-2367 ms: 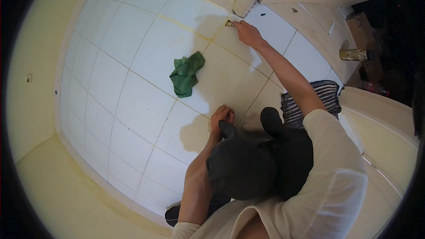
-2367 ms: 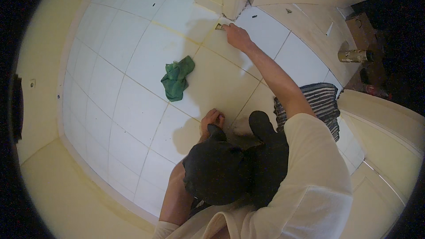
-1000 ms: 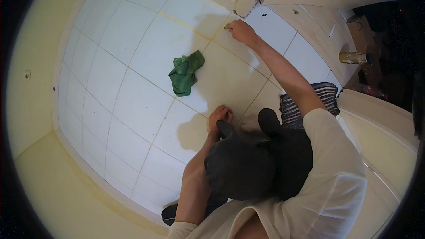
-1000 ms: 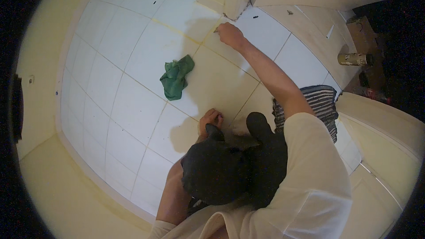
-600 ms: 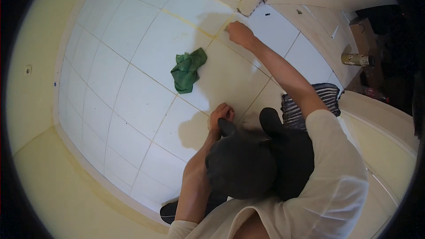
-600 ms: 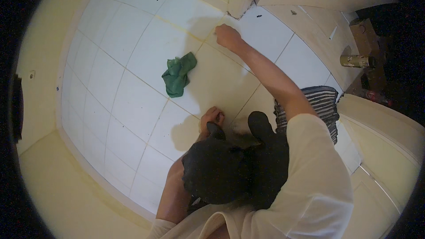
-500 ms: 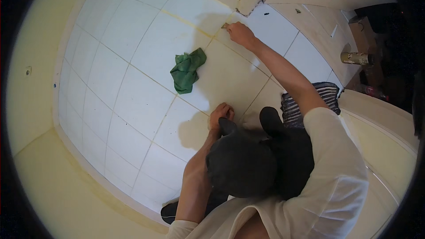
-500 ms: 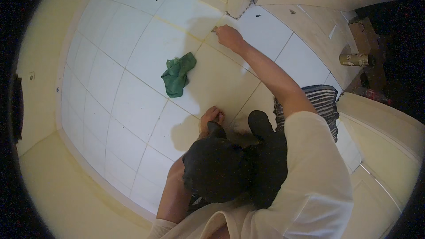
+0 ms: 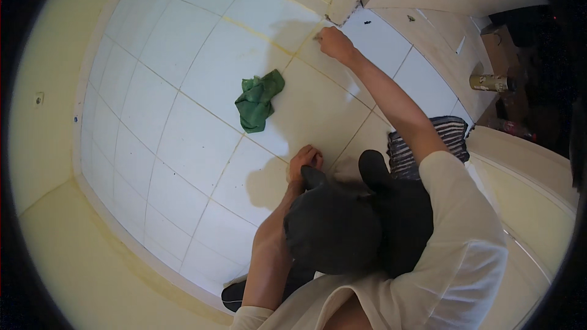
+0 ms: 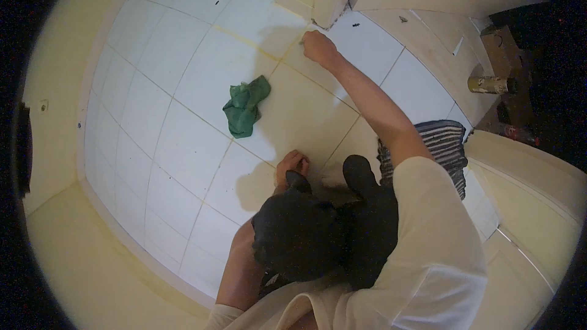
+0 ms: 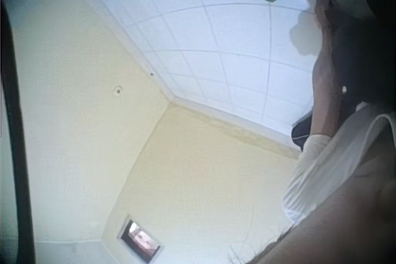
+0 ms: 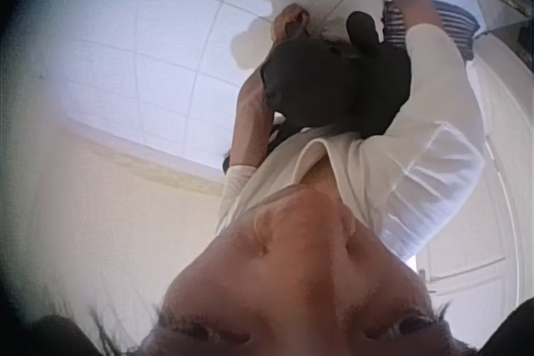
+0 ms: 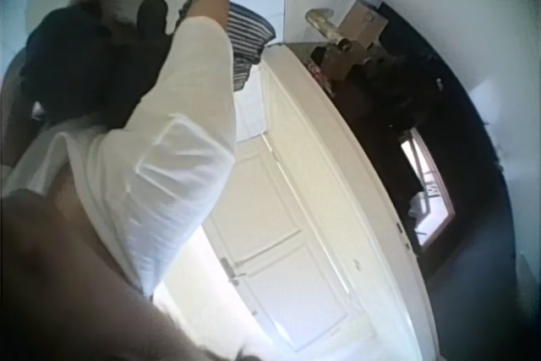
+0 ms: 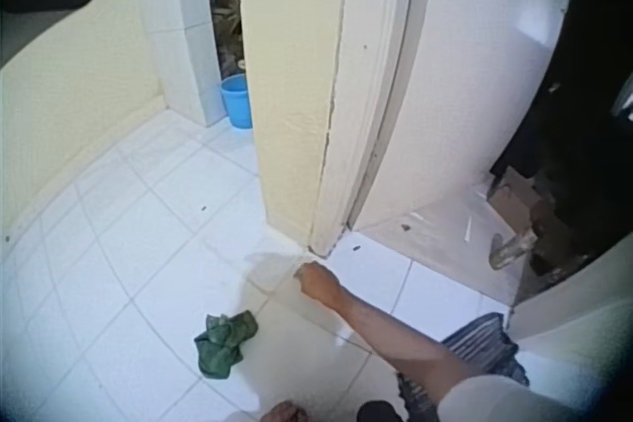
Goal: The person scrapes grout lines between floor tiles and wipes the area with a cloth.
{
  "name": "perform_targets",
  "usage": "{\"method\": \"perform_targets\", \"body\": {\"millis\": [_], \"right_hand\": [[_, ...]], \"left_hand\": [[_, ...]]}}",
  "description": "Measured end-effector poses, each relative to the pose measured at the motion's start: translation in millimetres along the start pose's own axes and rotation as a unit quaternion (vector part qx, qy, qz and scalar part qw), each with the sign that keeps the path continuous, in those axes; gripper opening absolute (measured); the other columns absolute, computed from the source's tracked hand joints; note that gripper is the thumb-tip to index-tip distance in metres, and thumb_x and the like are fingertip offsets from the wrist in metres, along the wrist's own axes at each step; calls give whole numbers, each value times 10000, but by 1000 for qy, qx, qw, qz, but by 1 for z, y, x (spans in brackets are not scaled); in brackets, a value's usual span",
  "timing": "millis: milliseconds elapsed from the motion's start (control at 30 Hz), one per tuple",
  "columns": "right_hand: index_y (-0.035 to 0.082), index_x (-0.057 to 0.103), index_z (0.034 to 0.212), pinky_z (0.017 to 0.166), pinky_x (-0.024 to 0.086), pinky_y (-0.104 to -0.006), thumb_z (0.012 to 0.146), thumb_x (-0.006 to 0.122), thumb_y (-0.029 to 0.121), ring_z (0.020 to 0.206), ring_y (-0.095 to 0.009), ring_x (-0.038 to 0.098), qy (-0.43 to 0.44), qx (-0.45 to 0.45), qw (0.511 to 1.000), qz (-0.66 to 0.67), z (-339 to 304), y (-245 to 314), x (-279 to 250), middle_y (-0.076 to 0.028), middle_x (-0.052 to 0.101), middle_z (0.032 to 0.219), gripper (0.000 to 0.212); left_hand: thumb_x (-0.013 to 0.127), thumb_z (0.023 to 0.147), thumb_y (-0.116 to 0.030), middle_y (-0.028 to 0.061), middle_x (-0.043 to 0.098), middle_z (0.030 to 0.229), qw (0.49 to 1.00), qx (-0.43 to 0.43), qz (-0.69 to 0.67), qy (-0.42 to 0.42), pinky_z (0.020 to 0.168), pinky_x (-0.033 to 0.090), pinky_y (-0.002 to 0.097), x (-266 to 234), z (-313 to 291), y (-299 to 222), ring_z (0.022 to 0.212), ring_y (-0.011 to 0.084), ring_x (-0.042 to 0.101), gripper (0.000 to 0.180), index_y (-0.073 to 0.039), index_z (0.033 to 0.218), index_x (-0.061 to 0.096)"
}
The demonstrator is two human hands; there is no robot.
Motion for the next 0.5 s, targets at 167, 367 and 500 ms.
{"method": "perform_targets", "body": {"millis": [167,367,500], "right_hand": [[61,743,1121,809,572,-481,877,600,92,870,-407,702,-26,-10,1000,-4,-6,18,-1,-250,715,948,285],[-23,723,1015,821,569,-502,849,608,102,909,-419,706,-18,-24,999,37,-4,6,-6,-288,703,948,237],[74,741,1146,816,565,-462,876,613,102,869,-393,704,9,33,999,27,0,3,-3,-236,716,975,301]], "left_hand": [[623,835,-167,54,615,829,1000,-10,6,1,657,534,383,-5,-2,7,769,262,649,59,-116,821,648],[623,827,-169,49,621,831,999,-31,-15,5,656,537,382,-3,-1,2,786,261,653,55,-122,824,651],[625,831,-169,51,623,837,1000,-5,-3,-5,652,537,383,-1,-1,4,778,261,654,53,-122,825,648]]}}
Point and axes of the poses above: each hand's wrist, its own z-axis towards the middle knuckle, its own x-axis out of the palm, y = z × x, the point moved 4 cm from there along z, towards the middle knuckle
